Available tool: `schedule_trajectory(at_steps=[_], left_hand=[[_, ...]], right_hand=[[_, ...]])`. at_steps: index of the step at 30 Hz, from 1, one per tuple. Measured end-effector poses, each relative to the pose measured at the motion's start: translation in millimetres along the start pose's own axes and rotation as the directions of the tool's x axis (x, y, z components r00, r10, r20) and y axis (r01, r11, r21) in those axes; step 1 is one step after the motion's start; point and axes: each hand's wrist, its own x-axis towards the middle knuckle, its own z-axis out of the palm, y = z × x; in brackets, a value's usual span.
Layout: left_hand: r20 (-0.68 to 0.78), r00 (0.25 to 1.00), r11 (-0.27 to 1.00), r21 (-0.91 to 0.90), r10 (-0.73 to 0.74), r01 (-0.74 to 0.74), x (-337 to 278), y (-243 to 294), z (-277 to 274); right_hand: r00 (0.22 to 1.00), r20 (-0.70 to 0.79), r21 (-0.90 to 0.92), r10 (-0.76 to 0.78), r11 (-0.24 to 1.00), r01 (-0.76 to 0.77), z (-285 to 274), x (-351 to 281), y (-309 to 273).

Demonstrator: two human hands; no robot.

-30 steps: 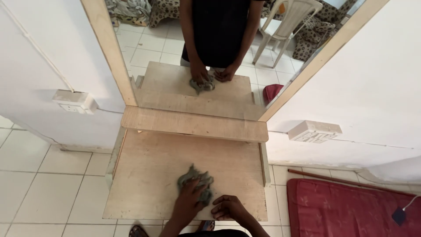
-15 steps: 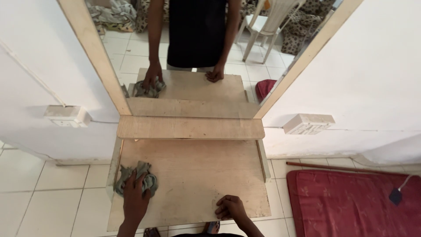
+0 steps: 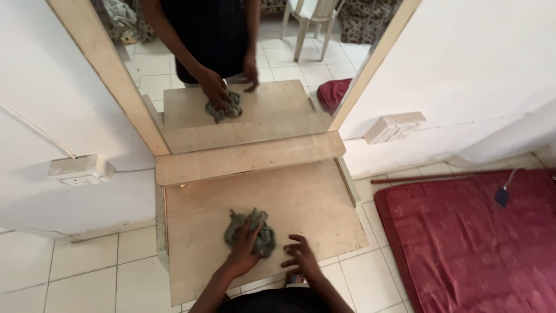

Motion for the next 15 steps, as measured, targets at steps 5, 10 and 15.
schedule_trajectory(at_steps=[5, 10, 15], left_hand=[[0.114, 0.993, 0.912, -0.405, -0.024, 0.068, -9, -5, 22], [0.156, 0.988, 0.47, -0.873, 0.015, 0.13, -42, -26, 11], [0.129, 0.98, 0.654, -0.731, -0.153, 0.198, -85, -52, -6]], right_hand=[[0.938, 0.083, -0.58, -0.338, 0.749, 0.321, 59, -37, -6], [0.908, -0.021, -0.835, -0.418, 0.507, 0.213, 87, -60, -19], [0.776, 0.033, -0.884, -0.63, 0.343, 0.316, 69, -40, 0]])
